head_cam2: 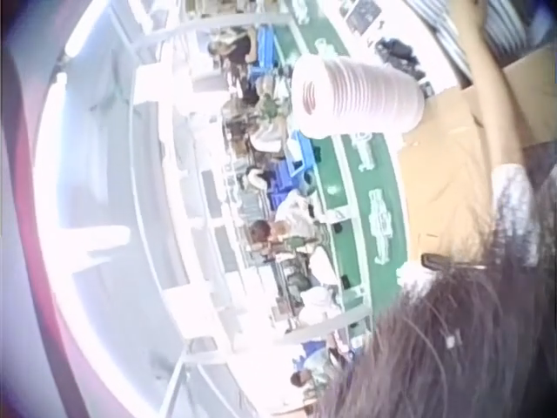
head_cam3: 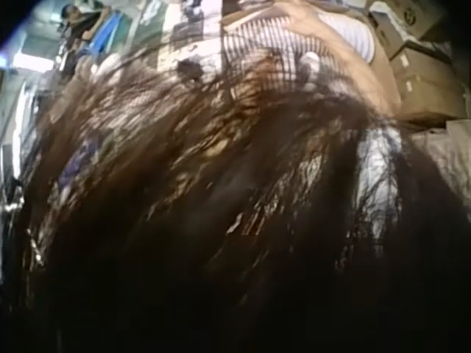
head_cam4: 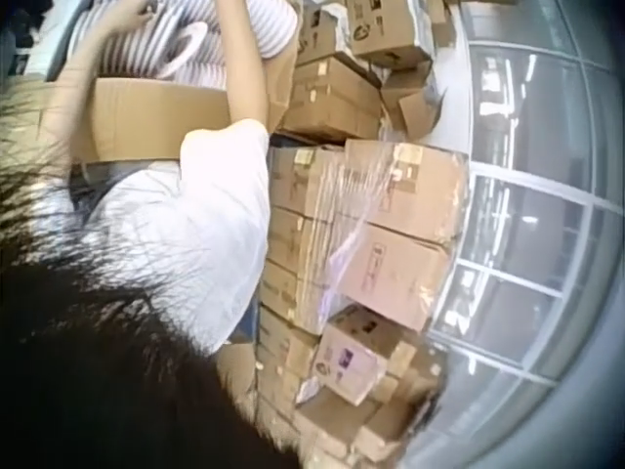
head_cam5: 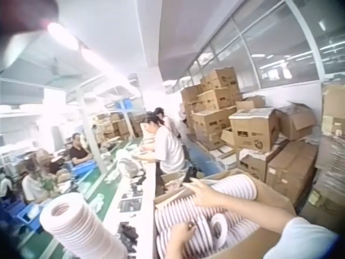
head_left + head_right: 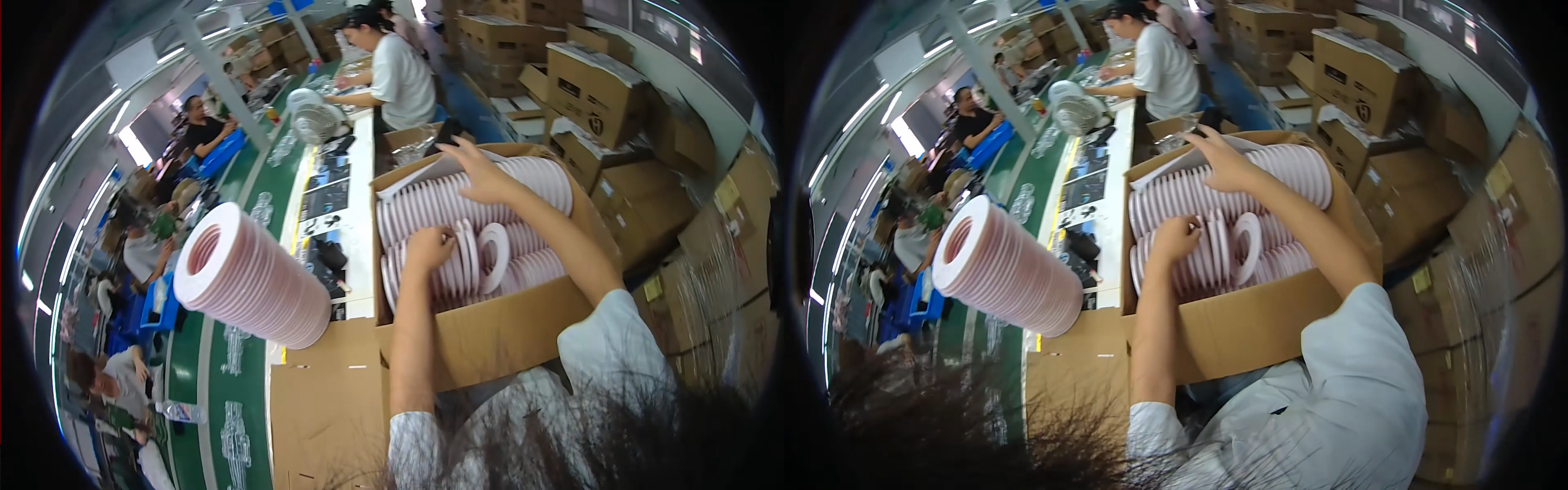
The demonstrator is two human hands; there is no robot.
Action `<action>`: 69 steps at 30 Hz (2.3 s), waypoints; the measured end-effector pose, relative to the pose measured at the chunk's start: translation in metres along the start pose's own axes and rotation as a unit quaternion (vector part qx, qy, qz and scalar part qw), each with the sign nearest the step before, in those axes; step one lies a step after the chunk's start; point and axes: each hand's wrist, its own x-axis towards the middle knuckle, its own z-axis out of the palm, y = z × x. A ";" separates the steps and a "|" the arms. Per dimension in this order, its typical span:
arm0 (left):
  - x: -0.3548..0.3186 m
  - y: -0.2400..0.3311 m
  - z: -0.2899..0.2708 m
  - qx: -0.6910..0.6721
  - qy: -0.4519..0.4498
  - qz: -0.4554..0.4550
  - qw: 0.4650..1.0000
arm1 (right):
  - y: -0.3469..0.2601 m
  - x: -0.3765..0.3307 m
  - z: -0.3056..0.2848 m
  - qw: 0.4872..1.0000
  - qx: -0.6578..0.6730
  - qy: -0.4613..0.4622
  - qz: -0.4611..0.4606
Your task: Packaging circular white components into a cardboard box on an assembly line.
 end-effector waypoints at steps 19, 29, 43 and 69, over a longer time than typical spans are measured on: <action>-0.006 0.007 -0.008 0.010 0.009 -0.013 1.000 | 0.039 -0.113 -0.007 0.850 -0.015 -0.464 -0.247; -0.007 0.009 -0.011 0.003 0.002 -0.027 1.000 | 0.097 -0.088 -0.072 0.809 0.243 -0.435 0.312; -0.017 0.002 -0.005 -0.014 0.020 -0.031 0.999 | 0.053 -0.105 -0.125 0.653 0.726 0.061 0.205; -0.022 0.004 -0.013 -0.018 0.030 -0.020 0.999 | 0.041 -0.064 -0.095 0.982 0.008 0.032 0.188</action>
